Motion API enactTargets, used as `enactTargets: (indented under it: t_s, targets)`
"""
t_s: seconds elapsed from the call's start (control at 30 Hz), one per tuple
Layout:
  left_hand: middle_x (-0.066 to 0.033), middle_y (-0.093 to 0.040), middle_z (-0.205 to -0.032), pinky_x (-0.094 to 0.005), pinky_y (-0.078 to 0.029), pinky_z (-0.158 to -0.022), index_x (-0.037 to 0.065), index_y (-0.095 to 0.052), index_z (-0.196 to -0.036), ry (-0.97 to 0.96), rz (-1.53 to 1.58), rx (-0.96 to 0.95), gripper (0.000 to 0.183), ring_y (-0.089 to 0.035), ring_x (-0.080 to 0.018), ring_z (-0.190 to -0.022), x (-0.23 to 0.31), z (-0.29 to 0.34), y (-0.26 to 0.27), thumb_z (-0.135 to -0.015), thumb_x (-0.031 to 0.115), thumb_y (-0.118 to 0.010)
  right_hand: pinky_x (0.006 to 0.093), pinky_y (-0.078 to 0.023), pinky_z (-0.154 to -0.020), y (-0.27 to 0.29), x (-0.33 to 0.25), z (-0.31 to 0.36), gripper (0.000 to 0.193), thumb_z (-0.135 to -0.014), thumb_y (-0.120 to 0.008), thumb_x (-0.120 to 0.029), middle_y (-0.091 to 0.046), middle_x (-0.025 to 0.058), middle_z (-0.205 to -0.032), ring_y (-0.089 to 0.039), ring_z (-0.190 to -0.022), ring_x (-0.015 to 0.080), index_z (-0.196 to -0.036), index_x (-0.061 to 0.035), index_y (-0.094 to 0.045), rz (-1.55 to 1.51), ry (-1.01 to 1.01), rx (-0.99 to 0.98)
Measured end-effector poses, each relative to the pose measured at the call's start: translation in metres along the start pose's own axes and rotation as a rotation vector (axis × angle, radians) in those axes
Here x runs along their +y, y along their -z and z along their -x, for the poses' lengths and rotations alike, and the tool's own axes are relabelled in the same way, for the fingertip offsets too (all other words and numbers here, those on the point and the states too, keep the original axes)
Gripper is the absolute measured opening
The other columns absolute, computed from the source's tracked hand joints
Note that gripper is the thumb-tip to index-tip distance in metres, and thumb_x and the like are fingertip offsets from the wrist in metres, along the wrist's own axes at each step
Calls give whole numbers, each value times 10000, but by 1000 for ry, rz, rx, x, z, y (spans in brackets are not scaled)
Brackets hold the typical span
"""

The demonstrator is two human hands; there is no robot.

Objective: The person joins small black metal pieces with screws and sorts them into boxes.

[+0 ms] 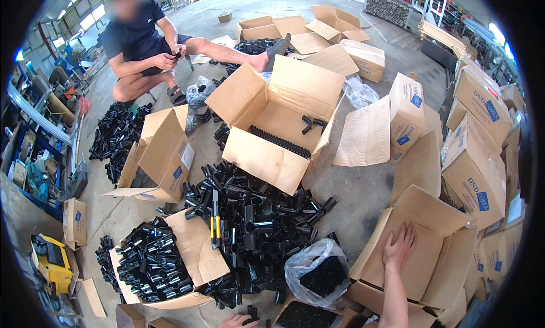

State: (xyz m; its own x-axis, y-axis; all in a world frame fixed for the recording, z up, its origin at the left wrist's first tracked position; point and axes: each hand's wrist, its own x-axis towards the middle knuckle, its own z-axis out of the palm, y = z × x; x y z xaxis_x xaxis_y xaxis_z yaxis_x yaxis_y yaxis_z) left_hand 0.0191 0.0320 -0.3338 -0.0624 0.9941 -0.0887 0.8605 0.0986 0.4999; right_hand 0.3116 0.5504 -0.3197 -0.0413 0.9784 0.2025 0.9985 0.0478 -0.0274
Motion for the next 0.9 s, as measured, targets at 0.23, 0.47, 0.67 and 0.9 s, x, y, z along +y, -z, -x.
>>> enactTargets:
  t_s: [0.23,0.47,0.67,0.9]
  targets:
    - [-87,-630,-1013,-397,-527,-714,185,-636,-1386,-205,176,-25,567,-641,-279,-873,-25,-7,33,-835,197,-770,484,-178,-1274,2,-3,-4,605,-981,-586,-351,-400,170,-1612,-291,-1538,303,-1499,-52,-490,-5,-6,-34]
    - [-53,-607,-911,-394,-497,-679,110,-617,-1358,-441,145,-99,499,-615,-261,-779,-27,-169,181,-867,176,-666,494,-170,-1276,-14,6,-6,600,-977,-590,-351,-404,178,-1608,-289,-1538,311,-1488,-50,-502,-17,10,-9]
    - [-164,-676,-1131,-465,-496,-985,73,-649,-1253,-101,-207,394,412,-622,-364,-1132,-52,-498,208,-864,165,-745,492,-164,-1280,-2,2,-10,624,-970,-597,-345,-399,175,-1612,-287,-1539,315,-1509,-55,-475,6,-4,-32]
    - [-138,-517,-1541,-507,-377,-1189,245,-497,-1527,369,-373,-306,763,-399,-361,-1485,-91,-678,176,-835,311,-810,496,-173,-1276,-9,6,-15,630,-953,-605,-355,-411,175,-1604,-291,-1537,314,-1498,-58,-496,32,-4,-47]
